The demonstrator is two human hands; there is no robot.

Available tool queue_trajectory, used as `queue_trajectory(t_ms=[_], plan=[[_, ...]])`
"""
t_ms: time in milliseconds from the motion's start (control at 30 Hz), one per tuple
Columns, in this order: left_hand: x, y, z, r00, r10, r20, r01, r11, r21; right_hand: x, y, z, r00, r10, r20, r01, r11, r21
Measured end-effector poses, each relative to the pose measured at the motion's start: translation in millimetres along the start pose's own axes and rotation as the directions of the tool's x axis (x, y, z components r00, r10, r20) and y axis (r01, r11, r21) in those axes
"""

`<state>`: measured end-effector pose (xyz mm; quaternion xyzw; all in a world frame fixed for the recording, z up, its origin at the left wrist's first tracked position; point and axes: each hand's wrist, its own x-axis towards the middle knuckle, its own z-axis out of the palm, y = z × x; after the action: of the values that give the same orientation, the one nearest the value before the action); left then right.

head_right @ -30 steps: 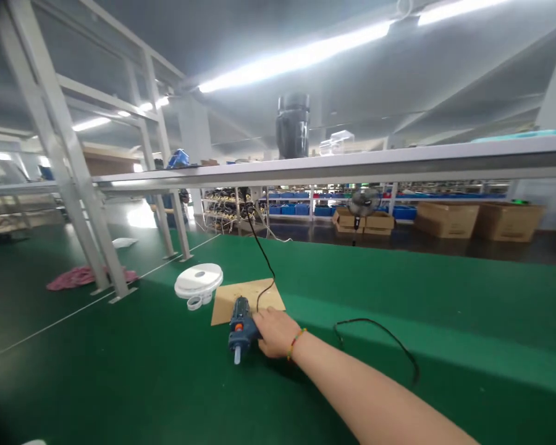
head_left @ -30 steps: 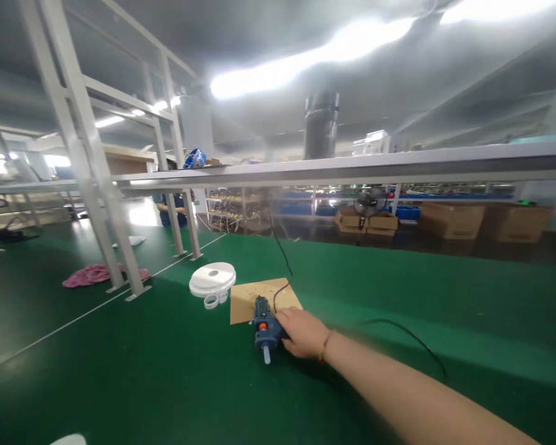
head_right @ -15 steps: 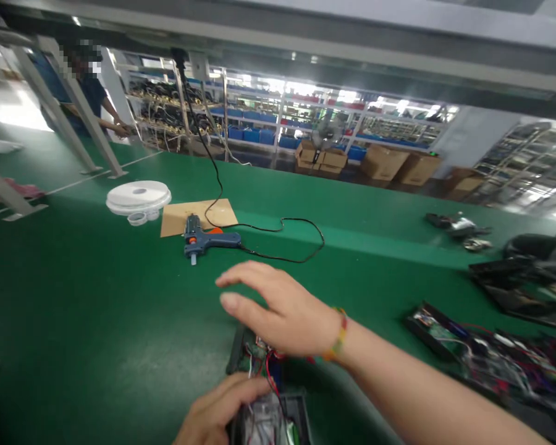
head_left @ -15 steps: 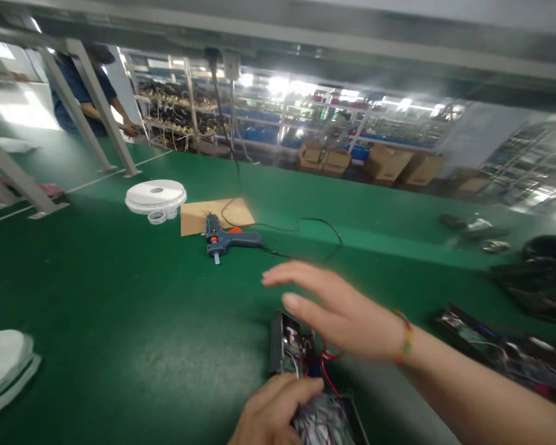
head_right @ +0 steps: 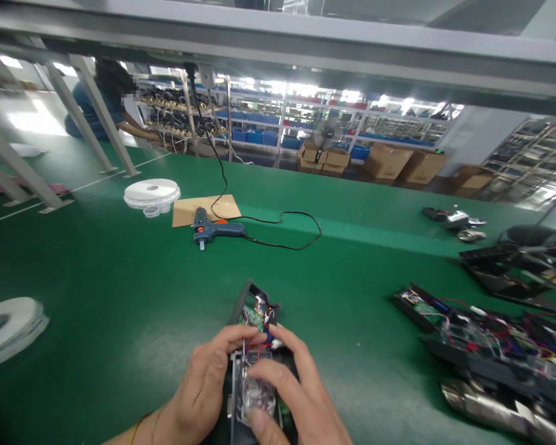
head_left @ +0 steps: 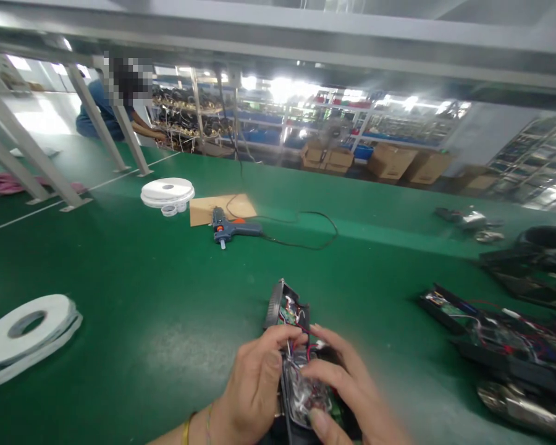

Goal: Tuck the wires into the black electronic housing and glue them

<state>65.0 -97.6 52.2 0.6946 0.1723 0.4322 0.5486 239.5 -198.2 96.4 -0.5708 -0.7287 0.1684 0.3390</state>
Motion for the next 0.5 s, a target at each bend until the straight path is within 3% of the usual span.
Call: queue_trajectory(t_ms=[267, 400, 500], plan=[[5.5, 5.4, 0.8, 0.99, -0.137, -0.041, 0.142, 0.977, 0.161, 4.9, -11.1, -21.7, 0.996, -0.008, 0.086, -0.001, 0.995, 0.103], [10.4, 3.9, 2.4, 0.97, -0.23, -0.073, 0.241, 0.949, 0.202, -0.3, 3.4, -11.0, 0.994, -0.096, 0.061, 0.094, 0.995, 0.035], [10.9, 0.4, 3.8, 0.963, -0.266, -0.05, 0.27, 0.943, 0.195, -9.3, 21.4, 6.8, 0.982, -0.176, -0.07, 0.173, 0.984, -0.053]])
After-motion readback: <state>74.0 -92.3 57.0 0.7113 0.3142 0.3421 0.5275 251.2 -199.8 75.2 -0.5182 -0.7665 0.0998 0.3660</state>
